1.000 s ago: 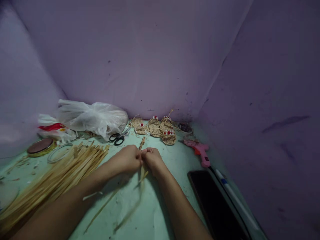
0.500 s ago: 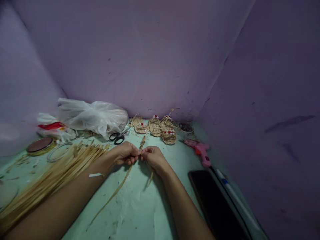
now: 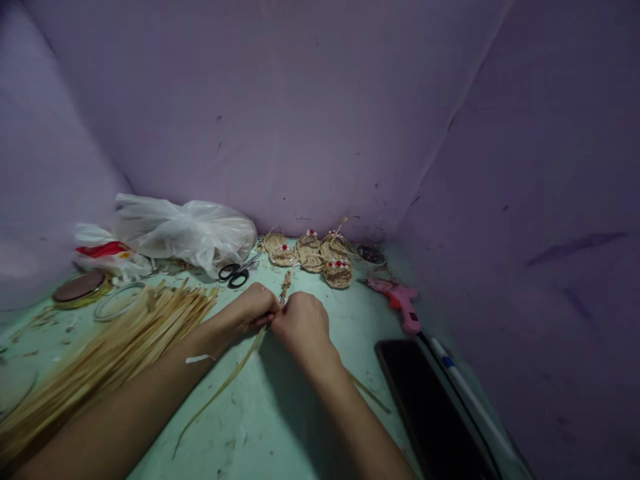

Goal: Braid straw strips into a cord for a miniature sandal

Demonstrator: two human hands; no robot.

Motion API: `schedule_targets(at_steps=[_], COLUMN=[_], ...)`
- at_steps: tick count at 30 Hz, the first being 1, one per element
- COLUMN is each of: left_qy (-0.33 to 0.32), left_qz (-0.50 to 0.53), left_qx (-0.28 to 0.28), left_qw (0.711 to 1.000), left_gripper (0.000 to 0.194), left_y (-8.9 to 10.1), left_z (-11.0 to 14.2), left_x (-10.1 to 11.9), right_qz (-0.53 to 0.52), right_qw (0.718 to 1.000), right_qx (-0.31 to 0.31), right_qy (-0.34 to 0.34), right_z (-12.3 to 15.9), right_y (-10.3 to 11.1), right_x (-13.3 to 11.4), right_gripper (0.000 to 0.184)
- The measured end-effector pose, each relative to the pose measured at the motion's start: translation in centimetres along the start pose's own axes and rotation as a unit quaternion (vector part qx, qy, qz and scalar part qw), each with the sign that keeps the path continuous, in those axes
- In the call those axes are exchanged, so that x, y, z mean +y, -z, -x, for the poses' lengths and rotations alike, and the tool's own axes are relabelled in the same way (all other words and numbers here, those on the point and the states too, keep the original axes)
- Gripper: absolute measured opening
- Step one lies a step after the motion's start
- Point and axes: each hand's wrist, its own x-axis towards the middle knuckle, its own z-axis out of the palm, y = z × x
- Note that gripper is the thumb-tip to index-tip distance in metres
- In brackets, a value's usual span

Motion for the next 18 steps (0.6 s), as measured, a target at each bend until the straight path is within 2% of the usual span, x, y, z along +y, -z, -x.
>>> schedule_targets(at_steps=[4,7,10,13,14,16,18], left_qy=[-0.004,-0.027,-0.032,-0.041,-0.046,-0.055,-0.059], left_qz=[0.043,0.028,0.019,0.027,0.032,0.039,0.042], left_qx=[-0.001,-0.011,-0.035,-0.065,-0.074,-0.087,-0.088], left_qw=[0.999,0.999,0.999,0.997,0.996,0.994,0.993], left_gripper=[0.014,0.016,0.014,0.006,0.005,0.005,0.005], left_y=[0.3,0.7,1.0,1.2,1.2,1.3,1.4], left_z=[-0.1,0.1,0.2,0.0,-0.1,-0.2,-0.1], left_x=[-0.1,-0.1,-0.3,-0.5,-0.6,-0.7,-0.6], right_qz=[0.049,0.056,-0.017,-0.128,-0.175,-0.278,-0.375], right_qw=[0.997,0.996,0.997,0.991,0.984,0.957,0.912], right_qx=[0.023,-0.006,-0.014,0.045,0.027,-0.053,-0.146], right_qy=[0.048,0.075,0.068,0.005,-0.016,-0.057,-0.084], right_z=[1.2,1.2,0.0,-1.6,-2.0,-2.4,-2.3], right_y=[-0.2,0.2,1.0,1.1,0.8,-0.1,-1.0], right_x=[-1.3,-1.1,0.5,2.2,2.5,2.6,2.1], right_gripper=[0.022,0.021,0.019,0.02,0.019,0.015,0.014])
